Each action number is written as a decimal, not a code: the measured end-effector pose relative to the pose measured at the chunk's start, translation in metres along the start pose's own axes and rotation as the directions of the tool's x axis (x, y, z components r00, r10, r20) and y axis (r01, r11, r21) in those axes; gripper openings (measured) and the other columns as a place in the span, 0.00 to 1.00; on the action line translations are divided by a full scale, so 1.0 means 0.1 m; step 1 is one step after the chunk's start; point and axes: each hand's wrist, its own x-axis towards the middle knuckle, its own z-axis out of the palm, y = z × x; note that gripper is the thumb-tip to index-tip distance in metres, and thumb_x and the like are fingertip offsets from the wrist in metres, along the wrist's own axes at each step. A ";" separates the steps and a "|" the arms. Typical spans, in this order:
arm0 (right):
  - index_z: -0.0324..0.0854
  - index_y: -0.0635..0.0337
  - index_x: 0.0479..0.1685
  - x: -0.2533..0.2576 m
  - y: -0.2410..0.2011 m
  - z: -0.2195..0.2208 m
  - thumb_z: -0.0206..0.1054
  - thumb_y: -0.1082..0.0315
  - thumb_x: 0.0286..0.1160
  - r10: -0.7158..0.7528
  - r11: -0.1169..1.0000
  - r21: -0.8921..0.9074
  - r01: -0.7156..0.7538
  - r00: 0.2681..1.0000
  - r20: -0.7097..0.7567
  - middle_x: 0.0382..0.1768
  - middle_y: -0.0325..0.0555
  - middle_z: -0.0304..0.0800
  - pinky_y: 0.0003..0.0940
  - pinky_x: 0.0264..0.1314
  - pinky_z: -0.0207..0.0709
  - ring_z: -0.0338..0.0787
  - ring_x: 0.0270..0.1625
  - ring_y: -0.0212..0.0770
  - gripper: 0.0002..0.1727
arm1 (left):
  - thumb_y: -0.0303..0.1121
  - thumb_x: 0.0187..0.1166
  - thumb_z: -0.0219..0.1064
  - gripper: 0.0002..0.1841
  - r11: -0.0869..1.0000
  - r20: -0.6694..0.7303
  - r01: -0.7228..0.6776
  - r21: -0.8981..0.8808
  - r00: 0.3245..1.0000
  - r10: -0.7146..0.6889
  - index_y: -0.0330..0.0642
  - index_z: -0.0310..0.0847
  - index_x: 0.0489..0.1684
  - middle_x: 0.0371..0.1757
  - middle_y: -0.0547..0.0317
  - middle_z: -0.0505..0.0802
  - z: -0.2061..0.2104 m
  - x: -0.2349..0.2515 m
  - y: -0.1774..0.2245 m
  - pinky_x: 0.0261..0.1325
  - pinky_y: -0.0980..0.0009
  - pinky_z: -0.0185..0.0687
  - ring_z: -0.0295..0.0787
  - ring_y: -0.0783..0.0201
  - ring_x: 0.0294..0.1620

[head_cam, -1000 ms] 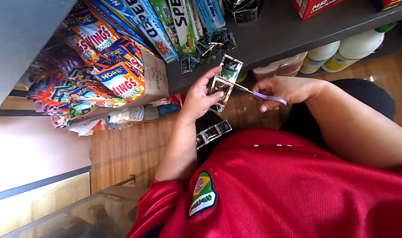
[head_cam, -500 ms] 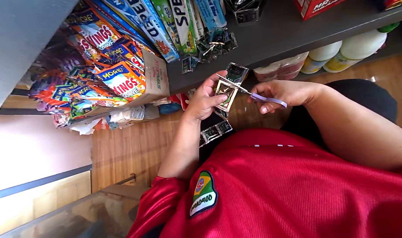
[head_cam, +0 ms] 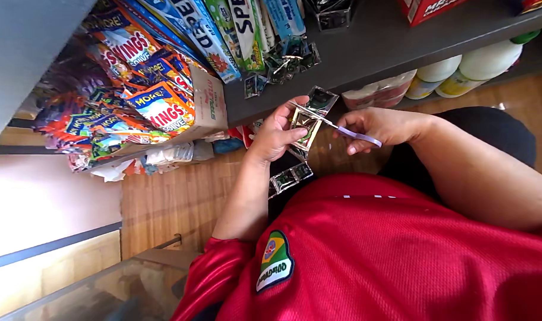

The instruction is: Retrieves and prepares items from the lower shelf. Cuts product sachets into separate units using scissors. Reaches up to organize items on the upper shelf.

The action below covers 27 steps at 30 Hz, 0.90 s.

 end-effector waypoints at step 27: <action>0.79 0.63 0.58 0.02 0.01 -0.02 0.75 0.75 0.65 0.058 0.998 -0.023 -0.057 0.998 0.036 0.27 0.37 0.85 0.21 0.29 0.80 0.84 0.24 0.27 0.20 | 0.15 0.64 0.66 0.36 1.000 -0.036 -0.004 0.017 0.999 0.005 0.37 0.66 0.80 0.60 0.61 0.92 -0.08 -0.01 -0.03 0.58 0.68 0.89 0.92 0.69 0.53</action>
